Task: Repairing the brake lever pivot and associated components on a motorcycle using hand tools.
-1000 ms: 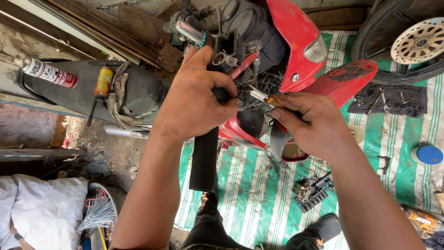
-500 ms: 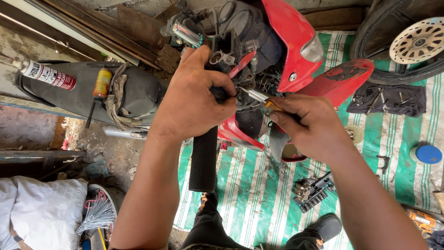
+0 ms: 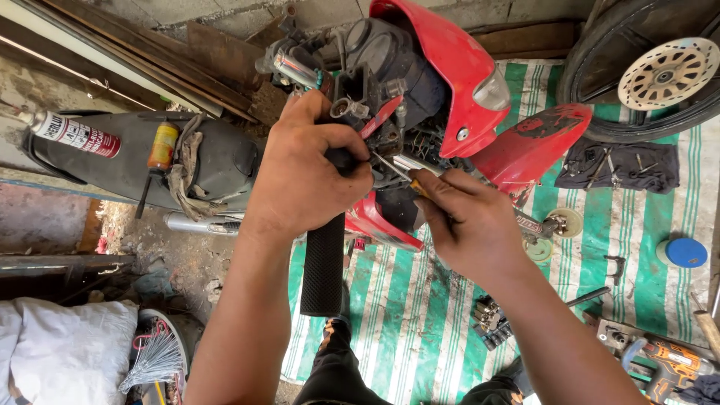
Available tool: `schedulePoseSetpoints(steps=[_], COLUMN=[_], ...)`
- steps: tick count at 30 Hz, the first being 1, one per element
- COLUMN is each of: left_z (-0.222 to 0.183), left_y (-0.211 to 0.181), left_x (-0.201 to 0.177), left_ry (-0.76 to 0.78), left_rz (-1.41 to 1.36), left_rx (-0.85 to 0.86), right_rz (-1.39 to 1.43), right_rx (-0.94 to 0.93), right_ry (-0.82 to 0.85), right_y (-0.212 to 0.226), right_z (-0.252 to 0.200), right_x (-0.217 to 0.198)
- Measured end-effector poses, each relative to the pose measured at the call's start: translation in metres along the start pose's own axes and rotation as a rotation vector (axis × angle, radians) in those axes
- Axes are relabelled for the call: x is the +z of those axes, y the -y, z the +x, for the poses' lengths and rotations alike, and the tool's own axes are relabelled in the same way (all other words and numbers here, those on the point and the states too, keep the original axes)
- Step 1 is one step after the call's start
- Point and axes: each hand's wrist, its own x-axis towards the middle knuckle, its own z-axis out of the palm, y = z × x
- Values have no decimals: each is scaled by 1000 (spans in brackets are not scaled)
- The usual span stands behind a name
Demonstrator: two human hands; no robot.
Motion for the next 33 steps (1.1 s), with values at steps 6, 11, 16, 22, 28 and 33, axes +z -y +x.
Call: schedulePoseSetpoints(steps=[6,11,16,22,28,33], left_z=[-3,-9,-12,-3,-1,-1], left_y=[-2,-18,-28,-36,-18,-34], left_x=[-2,3,7,9,11,-22], left_ry=[-18,11,35,88,85,17], left_rz=[30,317,416,448,435,106], left_rx=[-15,-41,-70,-217,-161,-181], right_rz=[159,-46,-122,238,164,285], right_rx=[178,55,21,369,336,447], right_ry=[-16,-10,46,16,-173,-234], right_y=[4,-14,-10,20,-3,10], right_z=[-4,1,5,-11,-27,-18], right_x=[11,4,-6,15,61,53])
